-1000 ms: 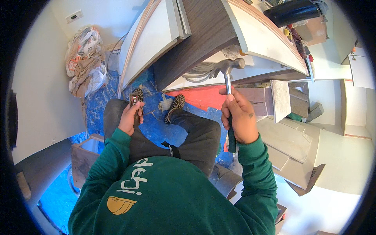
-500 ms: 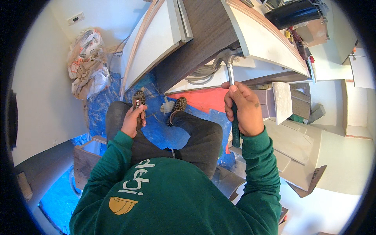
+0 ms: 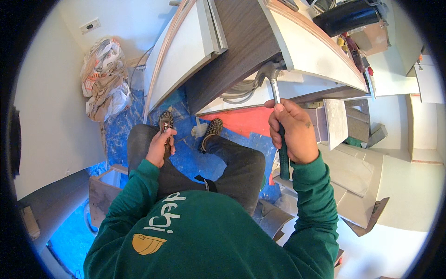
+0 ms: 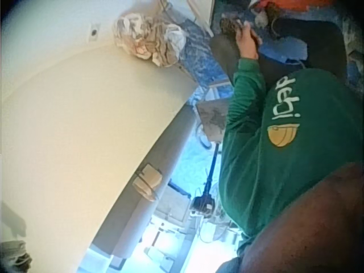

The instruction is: The person assembles a cabinet by attaching a wooden trim piece to the edge of a cabinet door. They use a hammer and a small block to tap the trim into place, then apply a liquid from a bottle onto a pink pad and rub it along the trim edge.

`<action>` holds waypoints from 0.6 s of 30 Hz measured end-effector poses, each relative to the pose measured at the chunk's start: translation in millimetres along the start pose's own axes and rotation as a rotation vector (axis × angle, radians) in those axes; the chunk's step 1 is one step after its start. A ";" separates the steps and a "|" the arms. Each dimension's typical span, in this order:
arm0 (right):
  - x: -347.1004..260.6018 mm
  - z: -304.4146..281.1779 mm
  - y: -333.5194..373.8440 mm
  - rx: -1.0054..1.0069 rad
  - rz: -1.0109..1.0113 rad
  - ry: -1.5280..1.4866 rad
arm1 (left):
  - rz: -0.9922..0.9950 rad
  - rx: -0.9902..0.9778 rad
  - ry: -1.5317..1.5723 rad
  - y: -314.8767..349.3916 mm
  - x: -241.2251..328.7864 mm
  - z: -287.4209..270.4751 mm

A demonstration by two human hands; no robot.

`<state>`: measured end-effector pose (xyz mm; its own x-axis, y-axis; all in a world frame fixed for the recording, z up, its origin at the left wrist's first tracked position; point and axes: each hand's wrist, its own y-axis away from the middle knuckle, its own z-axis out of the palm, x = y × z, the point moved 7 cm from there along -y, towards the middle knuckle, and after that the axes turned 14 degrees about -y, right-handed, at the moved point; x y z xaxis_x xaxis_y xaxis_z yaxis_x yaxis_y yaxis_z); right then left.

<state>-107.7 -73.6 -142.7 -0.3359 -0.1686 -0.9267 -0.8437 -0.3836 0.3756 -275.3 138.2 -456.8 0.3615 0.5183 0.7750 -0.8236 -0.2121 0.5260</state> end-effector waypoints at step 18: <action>-14.4 21.9 -0.3 0.036 -0.094 0.061 | 0.651 -0.157 -0.483 19.3 89.6 70.7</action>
<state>-111.8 -51.2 -129.8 -0.2294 -0.1886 -0.9549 -0.8853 -0.3673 0.2852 -227.9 121.9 -352.4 -0.0909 -0.0899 0.9918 -0.9716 -0.2105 -0.1081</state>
